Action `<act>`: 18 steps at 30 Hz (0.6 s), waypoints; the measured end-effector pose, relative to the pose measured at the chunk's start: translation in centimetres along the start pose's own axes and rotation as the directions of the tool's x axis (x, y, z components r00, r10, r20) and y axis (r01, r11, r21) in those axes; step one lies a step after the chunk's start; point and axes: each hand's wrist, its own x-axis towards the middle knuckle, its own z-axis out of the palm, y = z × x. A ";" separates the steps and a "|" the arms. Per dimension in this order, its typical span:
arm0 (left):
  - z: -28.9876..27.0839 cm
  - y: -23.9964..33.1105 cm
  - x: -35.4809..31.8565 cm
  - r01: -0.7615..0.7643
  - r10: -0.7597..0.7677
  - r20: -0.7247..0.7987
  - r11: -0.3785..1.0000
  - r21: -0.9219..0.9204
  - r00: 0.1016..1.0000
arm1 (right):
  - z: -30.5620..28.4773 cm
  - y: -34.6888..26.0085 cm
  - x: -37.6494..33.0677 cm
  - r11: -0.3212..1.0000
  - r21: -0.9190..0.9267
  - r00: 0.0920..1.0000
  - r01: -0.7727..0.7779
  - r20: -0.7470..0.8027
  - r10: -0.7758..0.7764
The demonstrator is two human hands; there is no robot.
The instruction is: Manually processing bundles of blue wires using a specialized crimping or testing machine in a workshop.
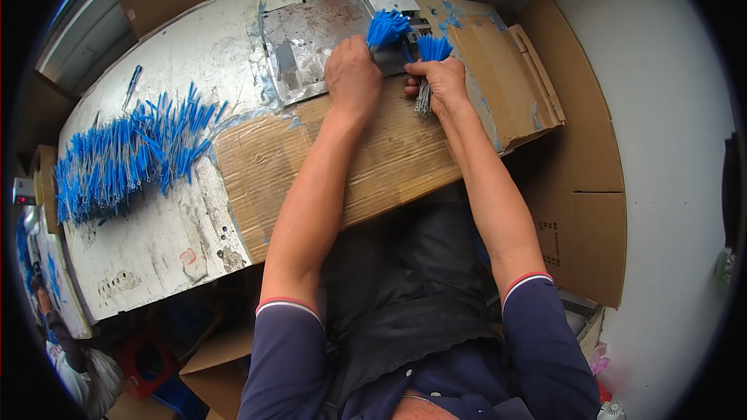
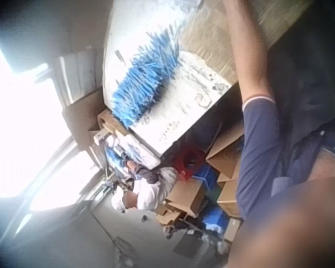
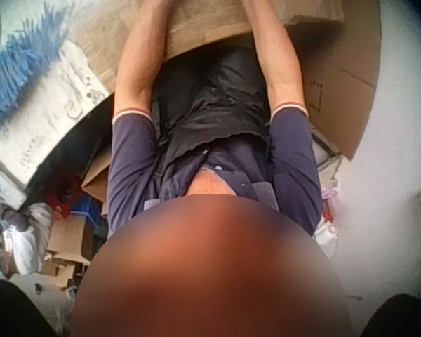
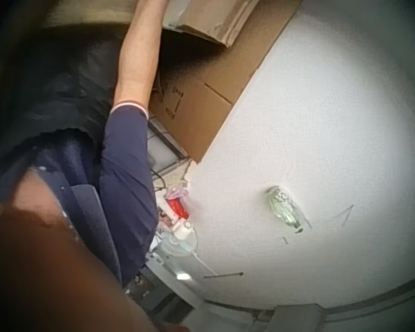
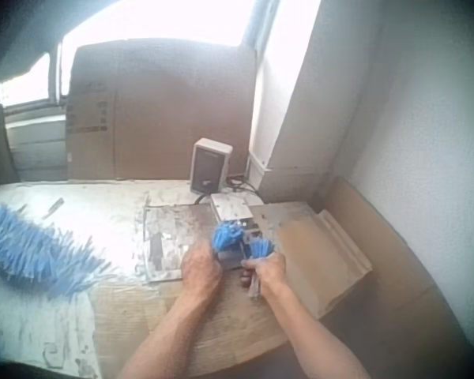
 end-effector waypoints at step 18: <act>0.1 -0.4 0.2 0.075 -0.064 -0.159 0.995 0.061 0.985 | 2.2 -0.7 1.5 0.990 -0.140 0.988 0.008 -0.149 -0.029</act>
